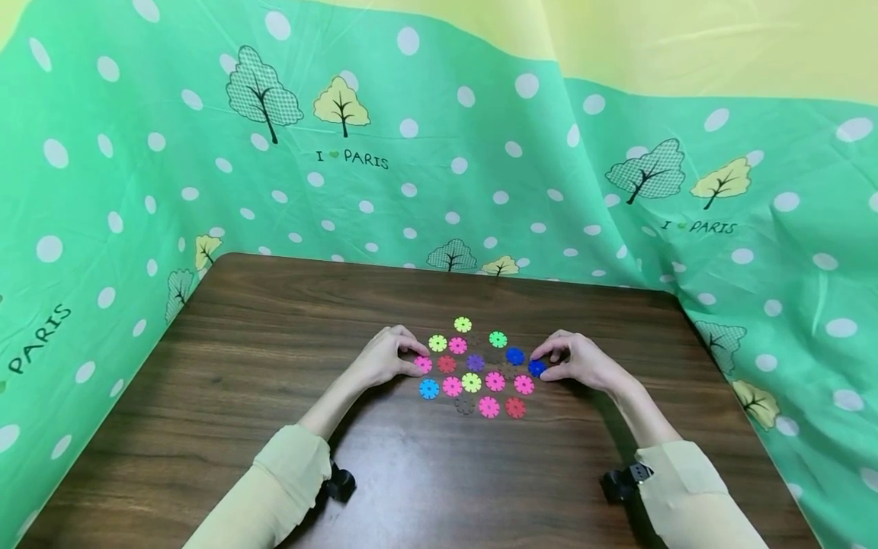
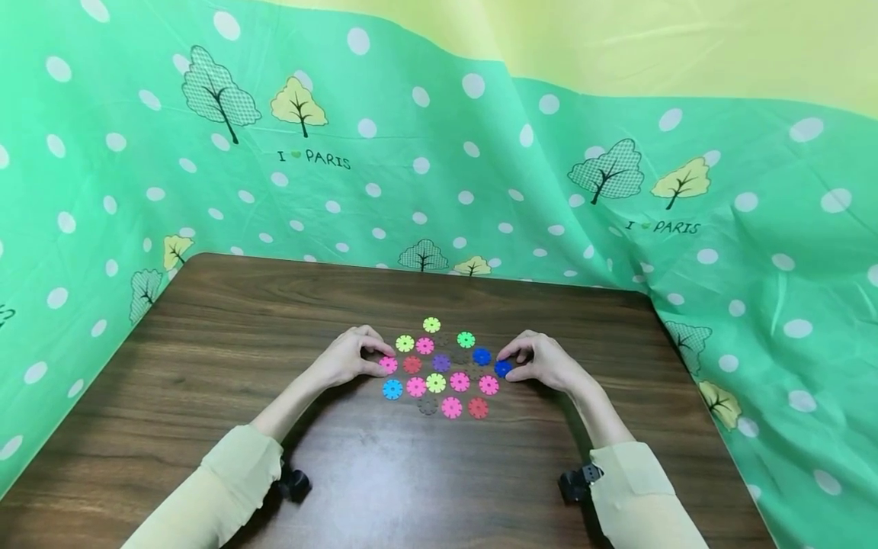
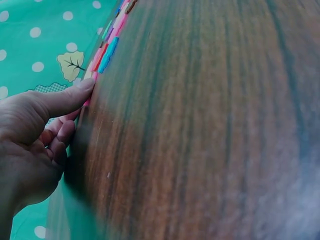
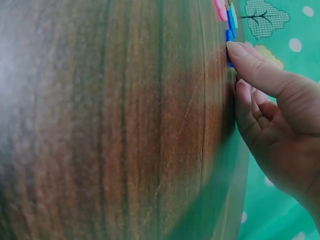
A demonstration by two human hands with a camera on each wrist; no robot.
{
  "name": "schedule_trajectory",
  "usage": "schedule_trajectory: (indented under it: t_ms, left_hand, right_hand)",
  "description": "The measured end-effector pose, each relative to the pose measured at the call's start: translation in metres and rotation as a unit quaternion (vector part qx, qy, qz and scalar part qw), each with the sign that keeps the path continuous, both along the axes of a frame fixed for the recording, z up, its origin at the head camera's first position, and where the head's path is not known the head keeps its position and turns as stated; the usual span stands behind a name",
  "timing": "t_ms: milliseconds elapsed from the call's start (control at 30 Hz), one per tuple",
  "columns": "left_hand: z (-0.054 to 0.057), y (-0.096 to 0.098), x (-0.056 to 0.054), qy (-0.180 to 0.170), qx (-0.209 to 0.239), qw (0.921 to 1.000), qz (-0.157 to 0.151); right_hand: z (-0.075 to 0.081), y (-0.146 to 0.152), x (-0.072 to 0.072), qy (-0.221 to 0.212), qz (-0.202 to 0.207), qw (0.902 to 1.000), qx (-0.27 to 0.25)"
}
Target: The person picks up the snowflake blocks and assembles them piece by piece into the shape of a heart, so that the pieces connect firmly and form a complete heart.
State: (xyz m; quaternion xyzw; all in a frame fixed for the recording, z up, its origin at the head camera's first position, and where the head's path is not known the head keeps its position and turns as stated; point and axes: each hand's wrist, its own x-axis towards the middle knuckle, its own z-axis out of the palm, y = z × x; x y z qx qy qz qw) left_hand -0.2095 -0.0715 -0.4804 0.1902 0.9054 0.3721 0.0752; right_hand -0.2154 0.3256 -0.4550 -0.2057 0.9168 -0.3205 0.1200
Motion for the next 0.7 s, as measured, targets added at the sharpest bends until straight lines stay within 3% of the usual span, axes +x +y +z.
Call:
schedule_trajectory:
  t_ms: [500, 700]
  left_hand:
    - [0.0028, 0.0046, 0.0019, -0.013, -0.017, 0.9996, 0.018]
    - [0.0027, 0.0048, 0.0009, -0.001, -0.015, 0.9999, 0.004]
  right_hand:
    - [0.0005, -0.0037, -0.001, -0.037, -0.035, 0.9986, -0.013]
    - [0.0033, -0.0055, 0.0013, -0.047, -0.039, 0.9978, -0.027]
